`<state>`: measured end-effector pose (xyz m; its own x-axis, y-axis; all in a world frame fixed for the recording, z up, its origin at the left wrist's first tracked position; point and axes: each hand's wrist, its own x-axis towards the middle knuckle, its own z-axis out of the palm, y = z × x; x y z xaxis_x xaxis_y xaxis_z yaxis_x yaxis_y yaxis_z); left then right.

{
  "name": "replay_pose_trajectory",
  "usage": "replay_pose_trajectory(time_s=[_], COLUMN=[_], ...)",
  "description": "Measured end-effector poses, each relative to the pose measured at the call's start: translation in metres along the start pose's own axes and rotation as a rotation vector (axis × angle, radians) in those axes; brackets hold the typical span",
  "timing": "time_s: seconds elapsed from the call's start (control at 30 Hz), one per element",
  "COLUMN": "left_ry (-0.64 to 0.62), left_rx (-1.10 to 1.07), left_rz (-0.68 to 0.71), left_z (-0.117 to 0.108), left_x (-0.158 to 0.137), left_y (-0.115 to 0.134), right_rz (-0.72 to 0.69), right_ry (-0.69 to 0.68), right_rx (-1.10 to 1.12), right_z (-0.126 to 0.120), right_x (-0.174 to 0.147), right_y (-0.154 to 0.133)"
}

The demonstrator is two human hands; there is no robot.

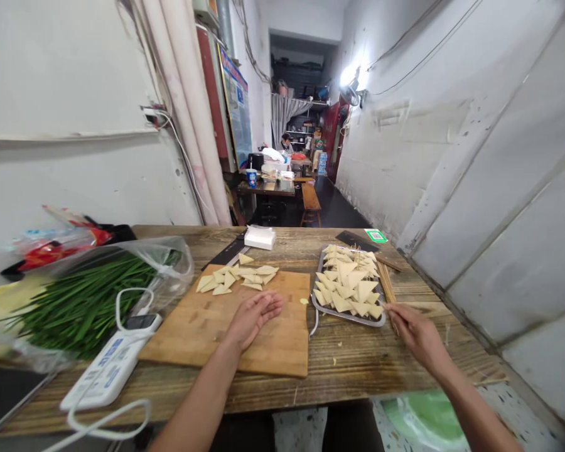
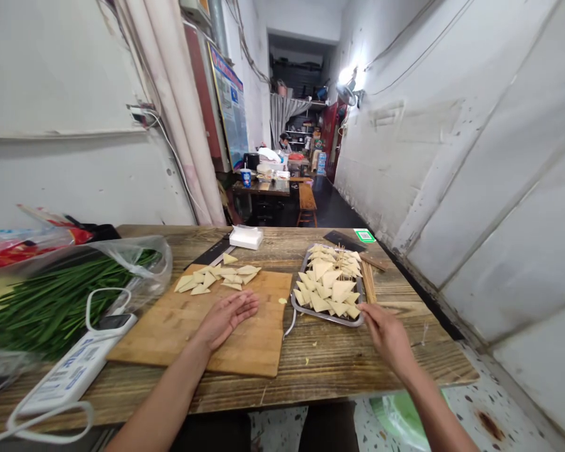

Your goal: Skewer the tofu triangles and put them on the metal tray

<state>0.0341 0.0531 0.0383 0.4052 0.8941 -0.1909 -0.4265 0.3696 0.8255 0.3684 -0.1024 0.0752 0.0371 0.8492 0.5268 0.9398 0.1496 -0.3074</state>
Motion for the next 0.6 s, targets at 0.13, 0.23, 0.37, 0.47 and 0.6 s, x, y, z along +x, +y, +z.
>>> replay_pose_trajectory(time_s=[0.13,0.23,0.37,0.47,0.6], left_ry=[-0.018,-0.019,-0.014,-0.023,-0.032], left_rx=[0.017,0.032,0.051,0.069,0.105], left_rz=[0.006,0.004,-0.001,0.003,0.009], left_z=[0.0,0.0,0.0,0.0,0.001], left_x=[0.0,0.0,0.001,0.001,0.001], left_y=[0.0,0.0,0.0,-0.001,-0.002], right_rz=[-0.201,-0.29,-0.377,-0.412,-0.407], right_ry=[-0.241,-0.352,-0.476,-0.547,-0.618], right_rx=[-0.13,-0.154,-0.187,-0.218,-0.285], right_z=[-0.011,-0.014,-0.018,-0.021,-0.012], right_x=[0.036,0.068,0.115,0.149,0.187], right_y=[0.026,0.029,0.02,0.013,0.012])
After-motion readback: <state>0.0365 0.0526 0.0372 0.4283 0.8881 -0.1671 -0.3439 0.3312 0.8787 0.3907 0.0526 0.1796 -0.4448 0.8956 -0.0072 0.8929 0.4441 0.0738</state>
